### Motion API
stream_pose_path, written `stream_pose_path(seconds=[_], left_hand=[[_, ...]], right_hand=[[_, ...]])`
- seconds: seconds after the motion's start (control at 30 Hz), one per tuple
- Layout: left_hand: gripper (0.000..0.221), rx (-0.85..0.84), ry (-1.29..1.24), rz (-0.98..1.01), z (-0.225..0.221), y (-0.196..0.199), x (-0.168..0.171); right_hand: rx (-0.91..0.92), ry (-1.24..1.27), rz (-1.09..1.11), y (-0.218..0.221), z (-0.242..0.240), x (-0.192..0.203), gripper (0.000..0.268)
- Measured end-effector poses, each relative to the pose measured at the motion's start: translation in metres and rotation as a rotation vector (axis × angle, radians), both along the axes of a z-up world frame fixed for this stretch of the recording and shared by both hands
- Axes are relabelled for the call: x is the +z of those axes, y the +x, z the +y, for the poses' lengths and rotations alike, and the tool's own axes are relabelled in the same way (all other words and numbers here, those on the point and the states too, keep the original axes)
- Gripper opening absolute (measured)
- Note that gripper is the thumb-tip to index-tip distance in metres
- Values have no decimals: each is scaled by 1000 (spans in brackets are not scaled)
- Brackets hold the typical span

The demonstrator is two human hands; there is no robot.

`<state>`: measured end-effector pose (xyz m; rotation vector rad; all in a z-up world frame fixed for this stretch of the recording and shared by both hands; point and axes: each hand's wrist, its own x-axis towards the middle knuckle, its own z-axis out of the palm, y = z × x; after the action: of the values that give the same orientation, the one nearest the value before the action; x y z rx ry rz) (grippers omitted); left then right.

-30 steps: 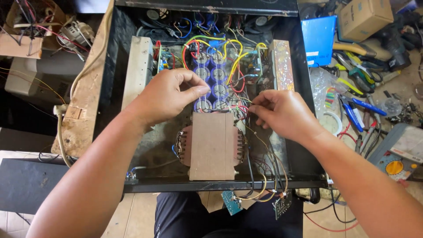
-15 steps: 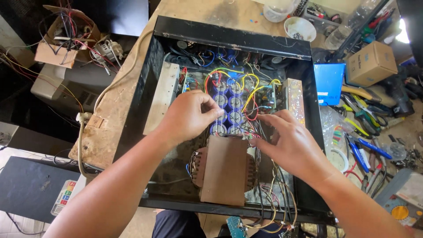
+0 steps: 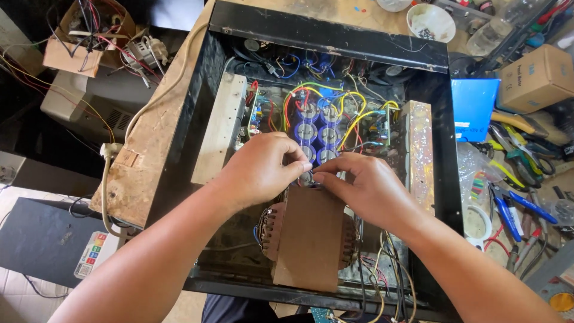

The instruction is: Repairing an audio amplifier by soldering wires to the main circuit board and internal components.

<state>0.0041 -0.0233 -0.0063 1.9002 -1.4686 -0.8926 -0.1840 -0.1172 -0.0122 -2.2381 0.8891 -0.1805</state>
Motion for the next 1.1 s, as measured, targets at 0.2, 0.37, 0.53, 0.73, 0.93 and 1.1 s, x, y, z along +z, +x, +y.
stream_pose_path(seconds=[0.2,0.37,0.53,0.73,0.93,1.1], left_hand=[[19,-17,36,-80,1,5,3],[23,137,-88,-201,2,17,1],[22,203,-146,-216,5,21,5],[17,234,-231,-182,4,22,3],[13,242,-322,-178,2,25,-3],[12,241,-356,-175,5,26,-3]], right_hand=[[-46,54,28,6,-5,-6,17],[-6,15,53,7,-7,-10,16],[13,9,31,7,-7,-11,15],[-173,331,-92,-5,-12,-10,13],[-164,627,-360,-10,-18,-3,16],[-138,565,-297,-18,-15,-2,28]])
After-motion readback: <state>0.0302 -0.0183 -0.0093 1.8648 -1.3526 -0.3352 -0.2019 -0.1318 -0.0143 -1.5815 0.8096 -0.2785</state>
